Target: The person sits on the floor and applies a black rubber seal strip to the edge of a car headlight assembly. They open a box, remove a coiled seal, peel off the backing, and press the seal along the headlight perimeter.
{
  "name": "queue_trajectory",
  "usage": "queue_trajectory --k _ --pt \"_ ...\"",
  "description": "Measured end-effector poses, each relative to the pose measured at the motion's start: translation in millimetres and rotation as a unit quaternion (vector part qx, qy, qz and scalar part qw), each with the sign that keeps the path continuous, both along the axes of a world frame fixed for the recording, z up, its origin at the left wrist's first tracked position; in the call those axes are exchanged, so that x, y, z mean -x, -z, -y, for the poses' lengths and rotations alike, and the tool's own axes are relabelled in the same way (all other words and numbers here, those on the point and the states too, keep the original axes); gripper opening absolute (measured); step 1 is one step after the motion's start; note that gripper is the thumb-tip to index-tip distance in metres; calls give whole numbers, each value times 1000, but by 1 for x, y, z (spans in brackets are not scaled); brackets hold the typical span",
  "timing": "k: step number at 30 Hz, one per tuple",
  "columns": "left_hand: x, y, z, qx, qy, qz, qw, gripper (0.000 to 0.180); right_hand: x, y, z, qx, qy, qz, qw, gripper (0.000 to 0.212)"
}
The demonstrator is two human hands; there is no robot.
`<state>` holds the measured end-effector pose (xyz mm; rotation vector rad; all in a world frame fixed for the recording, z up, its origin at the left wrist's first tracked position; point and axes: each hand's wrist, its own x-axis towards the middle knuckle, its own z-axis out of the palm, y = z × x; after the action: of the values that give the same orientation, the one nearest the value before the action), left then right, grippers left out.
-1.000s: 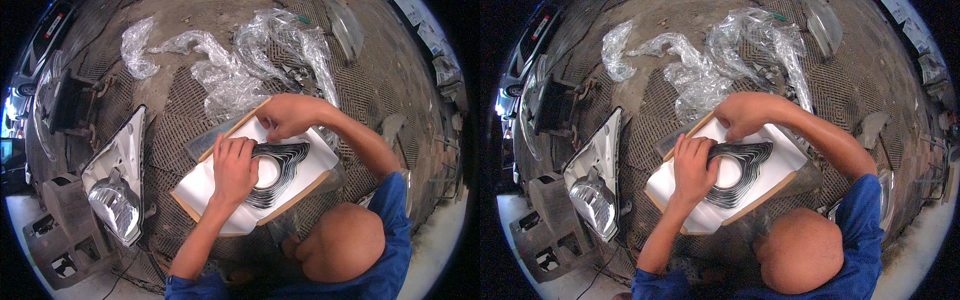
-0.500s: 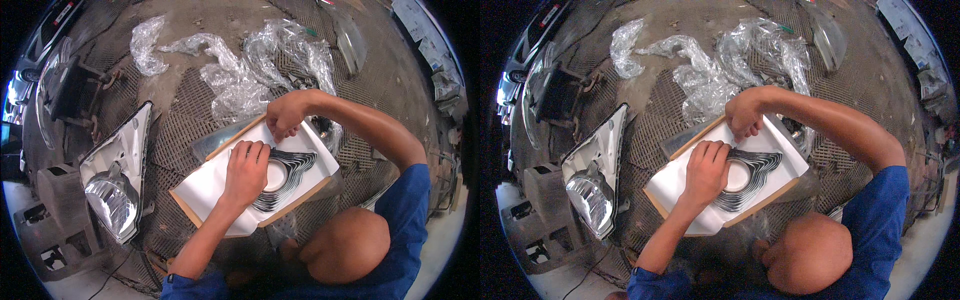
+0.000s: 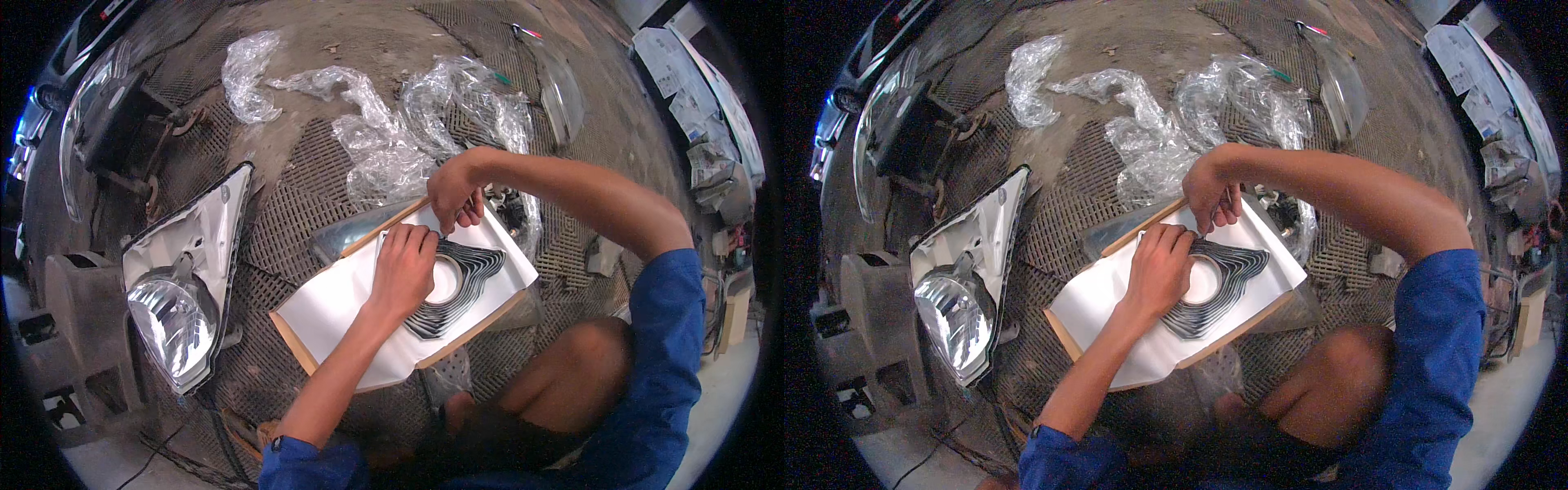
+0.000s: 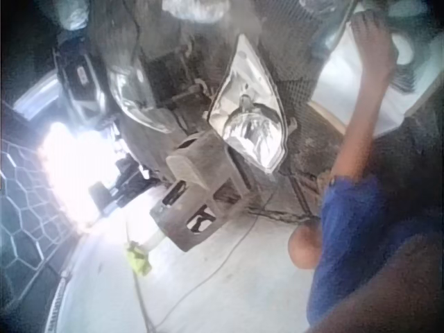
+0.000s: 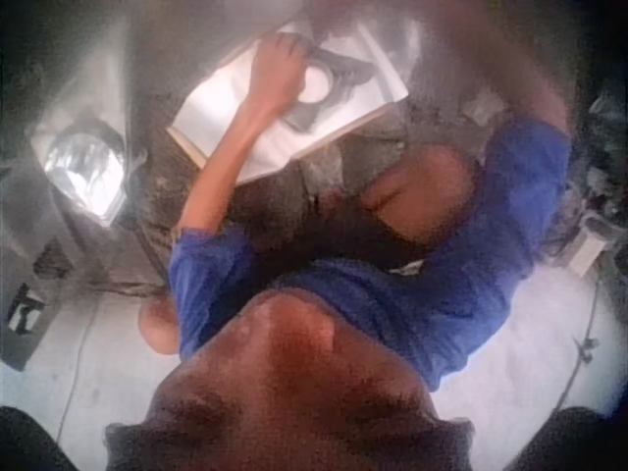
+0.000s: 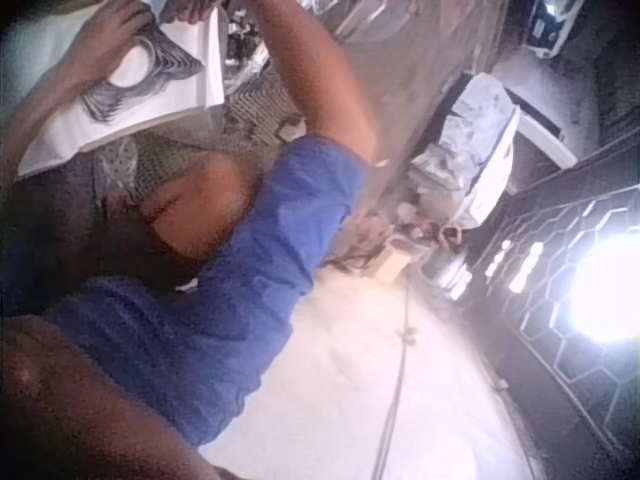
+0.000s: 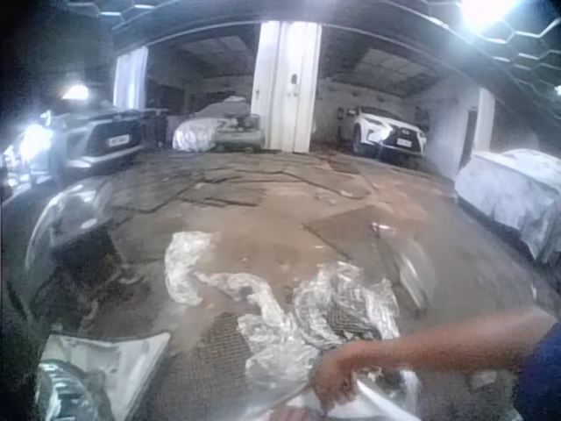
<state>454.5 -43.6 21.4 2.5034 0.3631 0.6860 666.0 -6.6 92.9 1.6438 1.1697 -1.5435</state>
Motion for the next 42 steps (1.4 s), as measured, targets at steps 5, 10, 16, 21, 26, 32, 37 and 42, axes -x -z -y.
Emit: queue_trajectory --k 5,10,16,21,26,32,37,42 --pt "-1 4 0 12 2 9 1000 36 5 12 -6 17 -113 -10 993 29" --pt "1 5 0 8 3 -14 1000 39 10 17 -4 12 -121 -25 992 25" --pt "1 3 -1 16 2 -25 1000 38 -6 20 9 -10 18 -86 996 22" --pt "2 2 -5 27 11 -59 998 37 0 23 18 -70 22 -86 994 21" --pt "5 5 -3 28 11 -23 999 36 -6 27 38 -150 89 -123 977 15" --pt "6 10 -5 52 28 14 998 35 -3 19 52 -209 65 -115 969 17" --pt "2 10 -5 58 37 35 997 32 -6 19 52 -216 0 -107 971 22" --pt "4 19 -9 52 34 38 997 33 -3 23 49 -216 -37 -89 972 24"
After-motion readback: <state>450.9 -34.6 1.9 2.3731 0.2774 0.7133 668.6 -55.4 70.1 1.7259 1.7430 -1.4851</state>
